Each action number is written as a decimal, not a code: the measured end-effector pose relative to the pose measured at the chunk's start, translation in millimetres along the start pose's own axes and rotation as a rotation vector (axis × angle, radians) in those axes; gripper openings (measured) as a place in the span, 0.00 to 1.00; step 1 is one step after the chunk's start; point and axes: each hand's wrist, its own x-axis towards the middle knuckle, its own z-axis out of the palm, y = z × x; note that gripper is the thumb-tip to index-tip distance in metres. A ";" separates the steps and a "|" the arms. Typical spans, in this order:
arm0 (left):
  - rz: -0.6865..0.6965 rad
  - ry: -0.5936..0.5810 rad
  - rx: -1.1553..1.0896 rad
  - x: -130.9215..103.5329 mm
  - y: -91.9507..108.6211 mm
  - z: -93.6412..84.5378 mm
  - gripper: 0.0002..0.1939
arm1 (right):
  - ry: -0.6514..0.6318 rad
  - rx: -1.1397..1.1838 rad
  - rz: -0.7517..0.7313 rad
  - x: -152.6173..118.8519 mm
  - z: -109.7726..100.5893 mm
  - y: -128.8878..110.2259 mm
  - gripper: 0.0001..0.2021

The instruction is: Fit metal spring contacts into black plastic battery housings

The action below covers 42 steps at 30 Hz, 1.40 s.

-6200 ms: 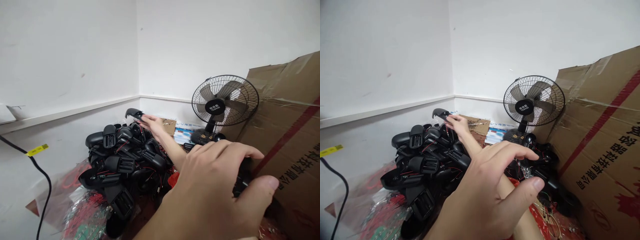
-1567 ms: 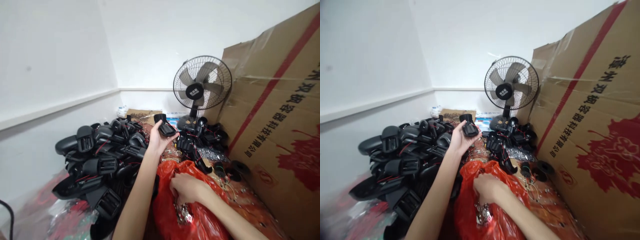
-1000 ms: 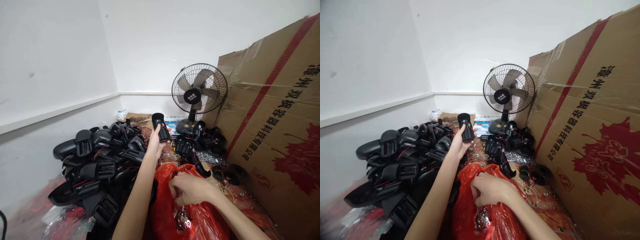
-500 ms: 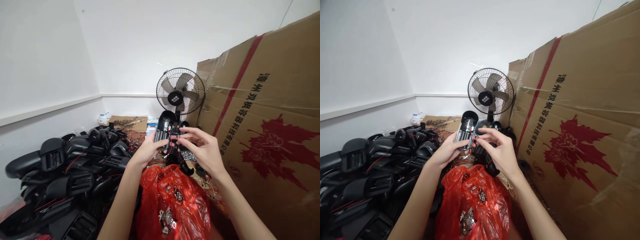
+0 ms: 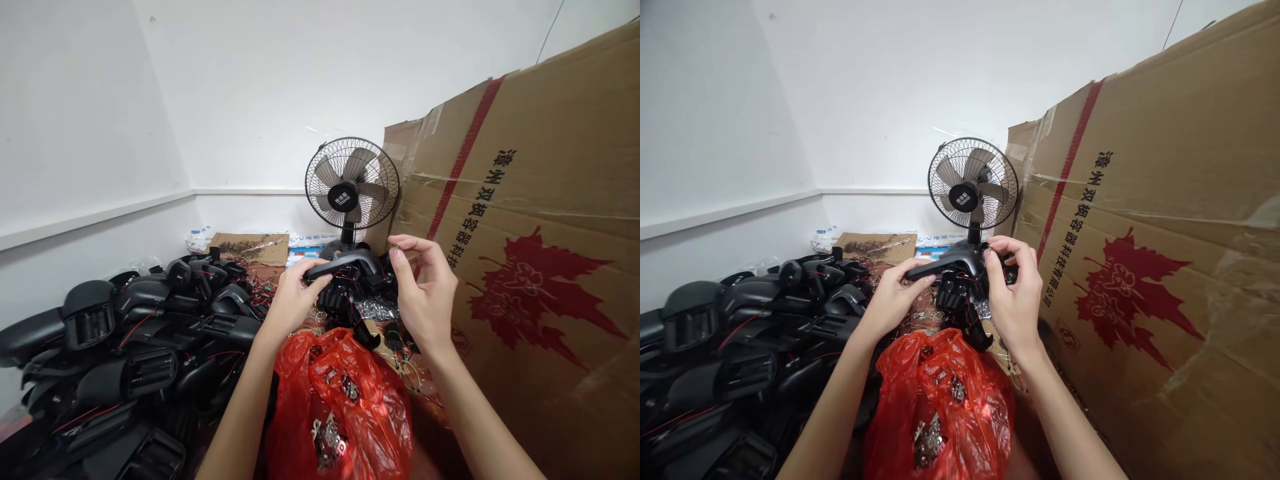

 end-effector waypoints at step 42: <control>-0.236 -0.179 -0.498 -9.0 17.8 30.4 0.16 | -0.431 -0.167 -0.303 -3.8 3.6 1.0 0.07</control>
